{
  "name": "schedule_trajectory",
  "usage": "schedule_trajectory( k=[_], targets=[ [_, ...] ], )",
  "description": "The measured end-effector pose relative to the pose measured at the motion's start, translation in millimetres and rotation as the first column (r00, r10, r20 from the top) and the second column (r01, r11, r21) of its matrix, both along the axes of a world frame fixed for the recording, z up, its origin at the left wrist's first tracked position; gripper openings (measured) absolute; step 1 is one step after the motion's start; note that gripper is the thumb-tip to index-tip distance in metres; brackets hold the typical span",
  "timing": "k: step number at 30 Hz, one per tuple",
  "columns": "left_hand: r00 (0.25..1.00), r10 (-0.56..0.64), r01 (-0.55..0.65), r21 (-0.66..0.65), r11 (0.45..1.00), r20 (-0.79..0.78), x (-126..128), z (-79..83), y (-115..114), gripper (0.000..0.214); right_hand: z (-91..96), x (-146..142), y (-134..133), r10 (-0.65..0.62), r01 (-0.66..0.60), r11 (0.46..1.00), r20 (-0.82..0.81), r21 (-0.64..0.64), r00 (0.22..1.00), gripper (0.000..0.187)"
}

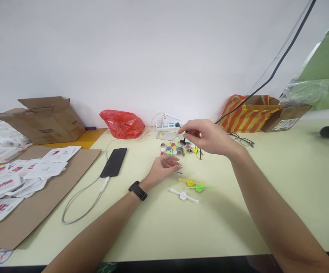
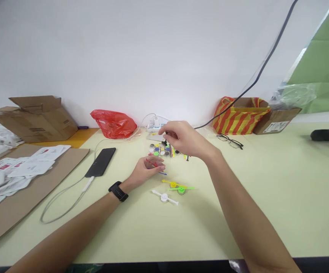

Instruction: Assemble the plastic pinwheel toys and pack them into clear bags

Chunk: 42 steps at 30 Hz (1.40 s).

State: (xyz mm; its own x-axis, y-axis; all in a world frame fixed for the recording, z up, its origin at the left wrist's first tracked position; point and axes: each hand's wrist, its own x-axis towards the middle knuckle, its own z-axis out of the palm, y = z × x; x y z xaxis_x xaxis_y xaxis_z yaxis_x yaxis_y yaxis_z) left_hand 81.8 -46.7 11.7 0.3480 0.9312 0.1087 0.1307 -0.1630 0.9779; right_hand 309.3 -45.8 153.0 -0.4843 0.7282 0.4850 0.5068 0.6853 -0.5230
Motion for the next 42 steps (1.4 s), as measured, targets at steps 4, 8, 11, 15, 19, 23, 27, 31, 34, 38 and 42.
schedule_trajectory(
  k=[4,8,11,15,19,23,27,31,34,38,42],
  targets=[
    [1.0,-0.001,0.001,0.021,1.0,-0.012,1,0.4,-2,0.046,0.6,-5,-3,-0.075,0.072,0.996,0.06,0.053,0.995,0.019],
    [1.0,-0.01,0.01,0.03,0.999,-0.006,0,-1.2,-2,0.046,1.6,-10,-7,-0.148,0.135,0.985,0.124,0.107,0.981,0.015],
    [1.0,-0.009,0.01,0.035,0.999,-0.024,0,-0.9,-2,0.048,-0.8,-14,-8,-0.194,0.175,0.977,0.173,0.123,0.965,0.018],
    [0.998,-0.006,0.007,0.031,0.999,-0.057,0,1.3,-3,0.052,-4.8,-17,-6,-0.199,0.175,0.976,0.216,0.127,0.956,0.021],
    [0.998,-0.008,0.01,0.026,1.0,-0.056,0,2.5,-4,0.052,-4.7,-16,-5,-0.173,0.15,0.982,0.222,0.116,0.96,0.019],
    [0.999,-0.022,0.023,0.021,1.0,-0.038,1,3.0,-5,0.052,-4.4,-15,-5,-0.176,0.155,0.982,0.219,0.109,0.96,0.02],
    [0.999,-0.011,0.012,0.032,0.999,-0.051,1,2.4,-4,0.051,-8.0,-13,0,-0.228,0.209,0.971,0.192,0.113,0.955,0.025],
    [0.999,-0.006,0.008,0.057,0.998,-0.051,1,1.6,-4,0.05,-9.9,-13,4,-0.169,0.159,0.985,0.157,0.072,0.973,0.011],
    [0.999,0.002,0.001,0.068,0.998,-0.046,1,1.9,-4,0.049,-6.4,-14,2,-0.077,0.071,0.994,0.072,0.077,0.994,0.015],
    [0.999,-0.031,0.032,0.061,0.998,-0.01,2,0.2,-4,0.048,-0.1,-16,-5,-0.036,0.044,0.979,-0.042,0.201,0.998,0.017],
    [1.0,-0.023,0.022,0.055,0.998,0.013,2,-3.1,-4,0.053,1.8,-17,-10,-0.073,0.085,0.966,-0.057,0.243,0.996,0.019]
  ],
)
